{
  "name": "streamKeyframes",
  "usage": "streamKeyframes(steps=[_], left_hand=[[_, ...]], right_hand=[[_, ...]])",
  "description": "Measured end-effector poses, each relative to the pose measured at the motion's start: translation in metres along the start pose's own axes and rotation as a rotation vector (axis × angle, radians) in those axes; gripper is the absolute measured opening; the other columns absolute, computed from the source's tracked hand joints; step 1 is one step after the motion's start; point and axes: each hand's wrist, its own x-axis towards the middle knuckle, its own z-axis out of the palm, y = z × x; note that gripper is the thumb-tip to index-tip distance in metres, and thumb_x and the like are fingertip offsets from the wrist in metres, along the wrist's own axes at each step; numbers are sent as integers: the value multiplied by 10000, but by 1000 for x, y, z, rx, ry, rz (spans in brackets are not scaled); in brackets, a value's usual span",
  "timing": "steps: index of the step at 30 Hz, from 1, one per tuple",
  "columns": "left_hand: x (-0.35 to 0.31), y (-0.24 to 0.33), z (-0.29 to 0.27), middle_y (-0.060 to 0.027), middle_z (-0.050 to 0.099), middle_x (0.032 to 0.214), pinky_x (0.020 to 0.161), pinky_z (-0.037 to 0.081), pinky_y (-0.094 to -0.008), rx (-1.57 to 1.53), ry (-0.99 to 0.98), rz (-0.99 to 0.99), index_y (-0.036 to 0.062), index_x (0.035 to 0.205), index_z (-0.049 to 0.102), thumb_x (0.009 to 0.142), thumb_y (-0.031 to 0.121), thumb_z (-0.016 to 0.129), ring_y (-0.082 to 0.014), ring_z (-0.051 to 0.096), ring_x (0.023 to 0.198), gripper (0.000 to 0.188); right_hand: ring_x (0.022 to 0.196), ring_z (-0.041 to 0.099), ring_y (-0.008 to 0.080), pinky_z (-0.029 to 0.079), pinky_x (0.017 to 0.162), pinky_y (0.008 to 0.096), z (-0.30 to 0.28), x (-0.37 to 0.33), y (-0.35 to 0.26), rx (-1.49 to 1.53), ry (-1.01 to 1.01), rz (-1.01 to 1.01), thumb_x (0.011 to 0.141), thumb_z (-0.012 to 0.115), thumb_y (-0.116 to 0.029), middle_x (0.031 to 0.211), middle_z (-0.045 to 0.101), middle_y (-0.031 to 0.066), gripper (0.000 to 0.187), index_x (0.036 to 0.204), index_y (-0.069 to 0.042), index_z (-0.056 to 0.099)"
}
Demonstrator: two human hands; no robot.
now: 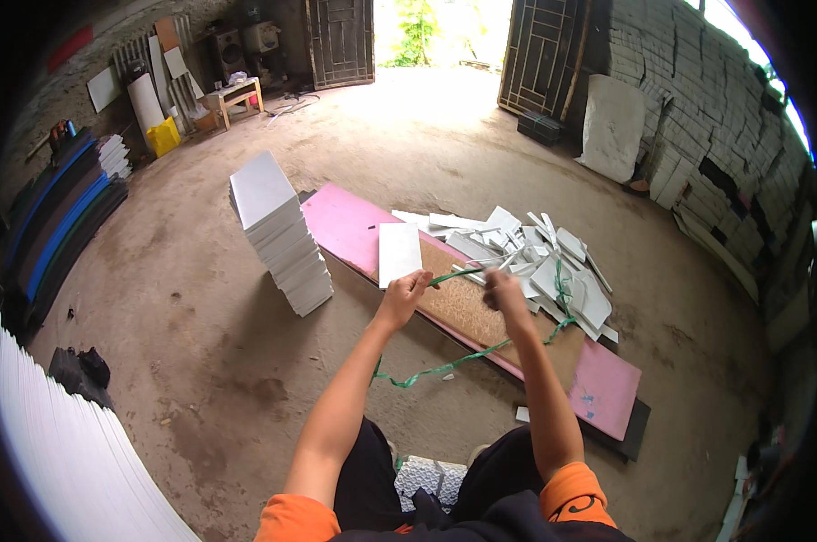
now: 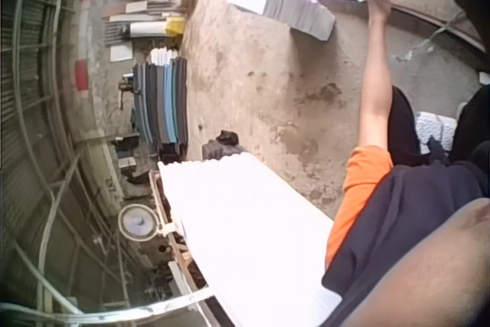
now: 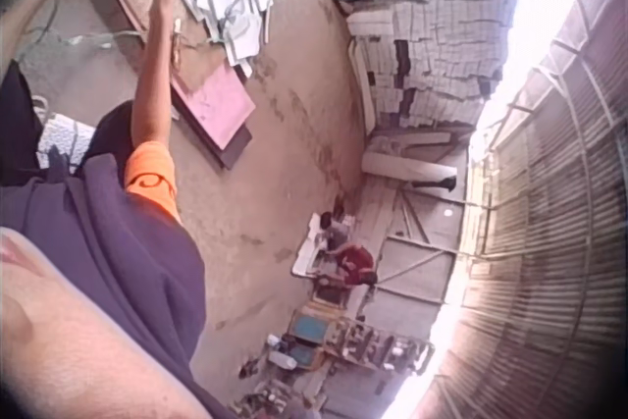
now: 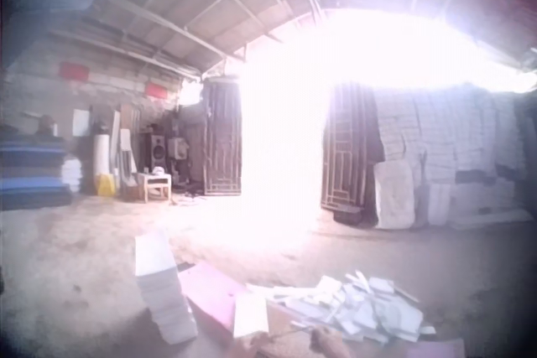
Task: The person cuts white foam boards into smaller rectangles using a utility knife on a pink cutting mat, then stacks the cut pieces. The person also retrieves a green strap and handles it while seated on the floor.
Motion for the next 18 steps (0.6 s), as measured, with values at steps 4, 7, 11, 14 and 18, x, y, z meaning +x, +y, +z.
streamKeyframes(steps=[4, 7, 11, 14, 18], left_hand=[[-5, 16, 1, 8, 565, 665, 573, 402, -199, -178, 12, 50, 33, 876, 607, 870, 279, 523, -41, 510, 646, 260], [-5, 28, 8, -1, 597, 710, 604, 437, -203, -290, 123, 88, 24, 894, 613, 844, 239, 568, -50, 558, 695, 225], [-13, 47, 12, -39, 640, 756, 613, 459, -237, -138, 92, 77, 15, 916, 626, 812, 204, 606, -88, 585, 677, 217], [-16, 50, 15, -56, 649, 746, 620, 460, -242, -136, 59, 147, 11, 878, 639, 799, 201, 620, -100, 596, 682, 207], [-19, 50, 18, -61, 649, 742, 618, 461, -240, -144, 34, 192, 6, 867, 643, 797, 196, 620, -101, 599, 678, 204]], right_hand=[[724, 534, 138, 447, 568, 247, -1, 1, -23, 506, 110, -218, 851, 547, -330, 922, 521, 90, 421, 1097, -19, 407], [821, 541, 170, 477, 669, 279, 17, -5, -15, 458, 2, -117, 855, 537, -349, 979, 513, 98, 460, 1144, -9, 423], [929, 539, 148, 459, 781, 273, 34, -22, -27, 296, -148, -256, 861, 542, -277, 1020, 556, 105, 398, 1122, 19, 488], [861, 566, 131, 466, 753, 259, 33, -21, -21, 155, -72, -350, 840, 578, -189, 955, 584, 91, 297, 1041, 26, 542], [728, 573, 107, 467, 683, 241, 25, -19, -13, 56, -26, -347, 812, 603, -115, 808, 609, 57, 179, 924, 24, 591]])
